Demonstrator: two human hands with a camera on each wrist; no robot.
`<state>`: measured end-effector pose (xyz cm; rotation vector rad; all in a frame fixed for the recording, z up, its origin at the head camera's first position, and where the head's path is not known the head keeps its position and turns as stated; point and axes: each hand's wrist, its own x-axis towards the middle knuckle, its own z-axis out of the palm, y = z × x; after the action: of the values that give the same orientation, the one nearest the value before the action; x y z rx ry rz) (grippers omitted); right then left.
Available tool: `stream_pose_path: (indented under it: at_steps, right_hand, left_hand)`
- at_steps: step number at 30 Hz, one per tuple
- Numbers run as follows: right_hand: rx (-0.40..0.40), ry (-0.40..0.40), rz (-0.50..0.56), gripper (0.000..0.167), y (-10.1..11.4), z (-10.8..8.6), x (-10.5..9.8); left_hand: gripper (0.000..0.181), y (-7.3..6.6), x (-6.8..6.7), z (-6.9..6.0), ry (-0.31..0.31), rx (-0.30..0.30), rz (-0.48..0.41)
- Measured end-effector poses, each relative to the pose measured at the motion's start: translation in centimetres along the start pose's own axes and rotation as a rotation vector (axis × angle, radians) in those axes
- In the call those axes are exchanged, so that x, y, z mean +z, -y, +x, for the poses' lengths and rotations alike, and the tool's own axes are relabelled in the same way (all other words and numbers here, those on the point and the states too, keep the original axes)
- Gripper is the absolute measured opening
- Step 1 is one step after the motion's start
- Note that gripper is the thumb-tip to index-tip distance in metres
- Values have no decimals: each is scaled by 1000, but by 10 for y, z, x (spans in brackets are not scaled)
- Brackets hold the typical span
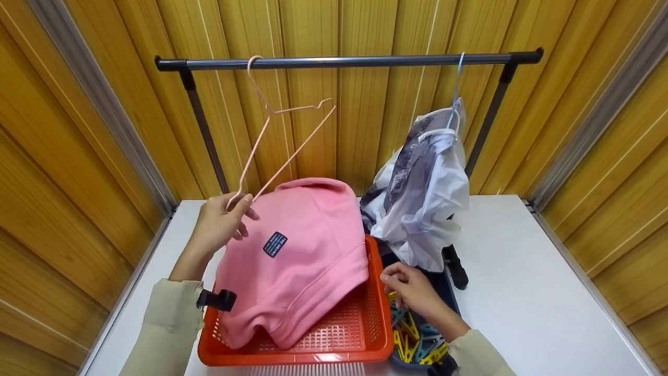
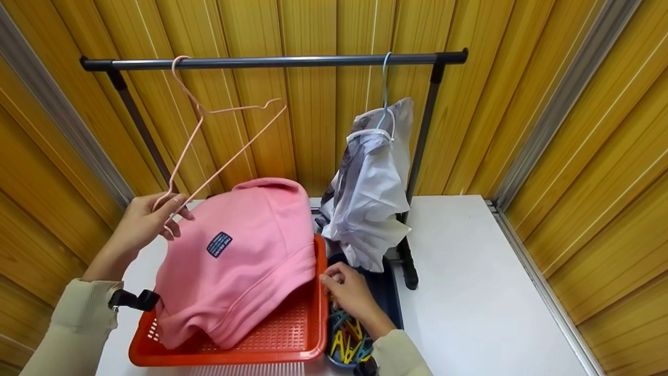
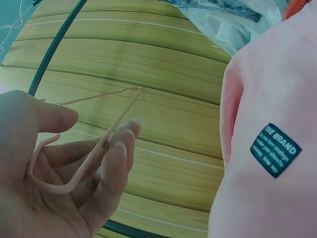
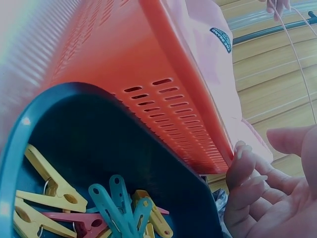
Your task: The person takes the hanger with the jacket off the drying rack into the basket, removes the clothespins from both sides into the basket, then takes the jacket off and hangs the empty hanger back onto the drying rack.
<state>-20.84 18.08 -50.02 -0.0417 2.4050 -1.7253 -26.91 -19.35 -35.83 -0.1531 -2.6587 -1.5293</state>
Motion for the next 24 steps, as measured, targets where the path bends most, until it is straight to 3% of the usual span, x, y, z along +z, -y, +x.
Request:
stream_pose_path:
  at_steps: [12, 18, 24]
  right_hand:
    - [-25, -33, 3, 34, 13, 5, 8]
    - [-19, 17, 82, 40, 20, 9, 13]
    - [-36, 49, 83, 42, 27, 15, 16]
  left_hand:
    - [38, 25, 0, -9, -2, -51, 45]
    - [37, 38, 0, -16, 36, -91, 75]
    - [36, 48, -1, -21, 59, -114, 99]
